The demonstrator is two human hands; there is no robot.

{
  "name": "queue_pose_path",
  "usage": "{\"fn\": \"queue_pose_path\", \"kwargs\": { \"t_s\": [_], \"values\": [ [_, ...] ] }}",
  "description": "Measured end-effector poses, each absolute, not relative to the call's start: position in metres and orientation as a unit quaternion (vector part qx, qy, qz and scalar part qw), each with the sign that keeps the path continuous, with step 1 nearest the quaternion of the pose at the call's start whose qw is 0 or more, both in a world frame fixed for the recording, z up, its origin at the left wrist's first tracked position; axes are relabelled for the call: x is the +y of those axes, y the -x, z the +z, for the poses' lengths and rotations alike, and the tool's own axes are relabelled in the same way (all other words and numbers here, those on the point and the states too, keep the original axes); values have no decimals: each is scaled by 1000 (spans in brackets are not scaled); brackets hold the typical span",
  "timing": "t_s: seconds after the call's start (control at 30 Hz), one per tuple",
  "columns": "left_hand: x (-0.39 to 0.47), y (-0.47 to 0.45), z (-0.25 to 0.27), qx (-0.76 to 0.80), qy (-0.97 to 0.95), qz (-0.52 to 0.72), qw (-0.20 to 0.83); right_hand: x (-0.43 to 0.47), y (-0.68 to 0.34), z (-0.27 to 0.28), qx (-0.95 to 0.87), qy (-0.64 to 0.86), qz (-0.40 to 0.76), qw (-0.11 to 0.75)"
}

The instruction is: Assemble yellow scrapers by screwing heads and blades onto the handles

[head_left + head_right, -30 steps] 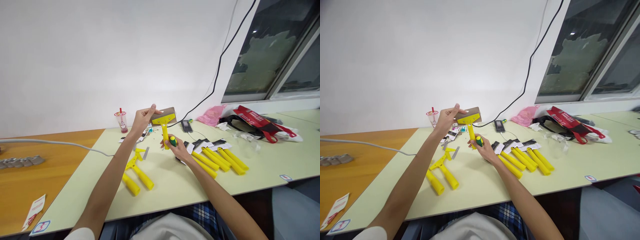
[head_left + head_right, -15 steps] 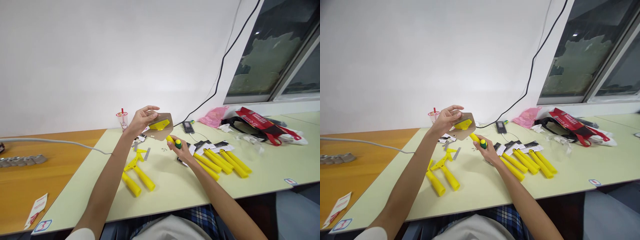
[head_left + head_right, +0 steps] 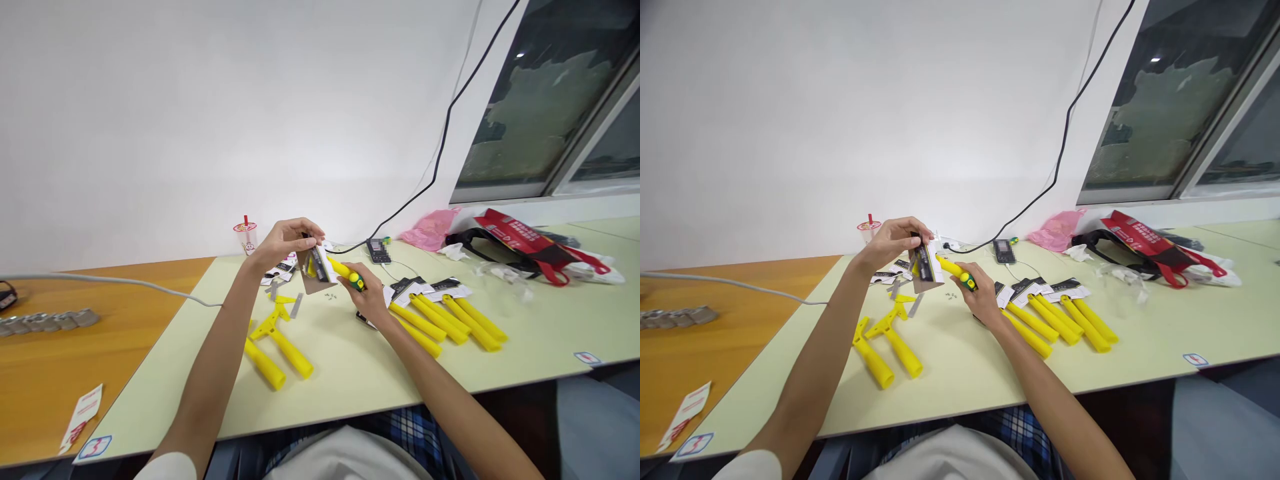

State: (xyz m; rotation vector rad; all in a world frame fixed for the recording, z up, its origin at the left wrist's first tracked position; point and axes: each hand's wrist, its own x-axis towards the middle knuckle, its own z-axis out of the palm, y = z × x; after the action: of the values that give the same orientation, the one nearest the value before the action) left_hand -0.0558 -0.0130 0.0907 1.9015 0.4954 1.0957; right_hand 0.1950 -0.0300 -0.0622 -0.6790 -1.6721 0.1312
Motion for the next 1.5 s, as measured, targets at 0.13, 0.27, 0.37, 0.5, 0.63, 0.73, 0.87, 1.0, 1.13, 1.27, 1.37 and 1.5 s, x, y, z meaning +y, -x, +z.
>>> {"fn": "queue_pose_path", "kwargs": {
  "t_s": [0.13,0.27,0.37,0.5,0.63,0.73,0.87,1.0,1.13,1.27,1.37,1.5],
  "values": [
    [-13,53,90,236,-786,421,387,-27,-196,-64,-721,305,34,622],
    [-13,52,92,258,-802,413,346,-25,-197,-65,-717,309,8,625],
    [-11,53,91,302,-792,405,342,-24,-198,-66,-708,313,-15,632],
    [-5,57,85,386,-756,379,370,-22,-198,-66,-696,328,-43,638],
    [-2,58,82,403,-744,356,396,-20,-199,-68,-687,325,-58,647],
    [-3,55,84,410,-742,373,377,-17,-199,-70,-686,332,-49,646],
    [-3,52,87,388,-740,415,361,-15,-198,-72,-697,348,-25,627],
    [1,50,86,357,-742,446,350,-17,-196,-72,-710,349,-12,612],
    [0,46,86,340,-745,481,314,-21,-195,-68,-722,345,0,600],
    [-8,42,89,288,-736,507,343,-23,-193,-69,-737,324,25,592],
    [-18,41,93,250,-759,501,332,-23,-192,-73,-736,341,60,582],
    [-26,40,98,221,-810,450,304,-22,-193,-78,-712,373,98,587]
  ]
}}
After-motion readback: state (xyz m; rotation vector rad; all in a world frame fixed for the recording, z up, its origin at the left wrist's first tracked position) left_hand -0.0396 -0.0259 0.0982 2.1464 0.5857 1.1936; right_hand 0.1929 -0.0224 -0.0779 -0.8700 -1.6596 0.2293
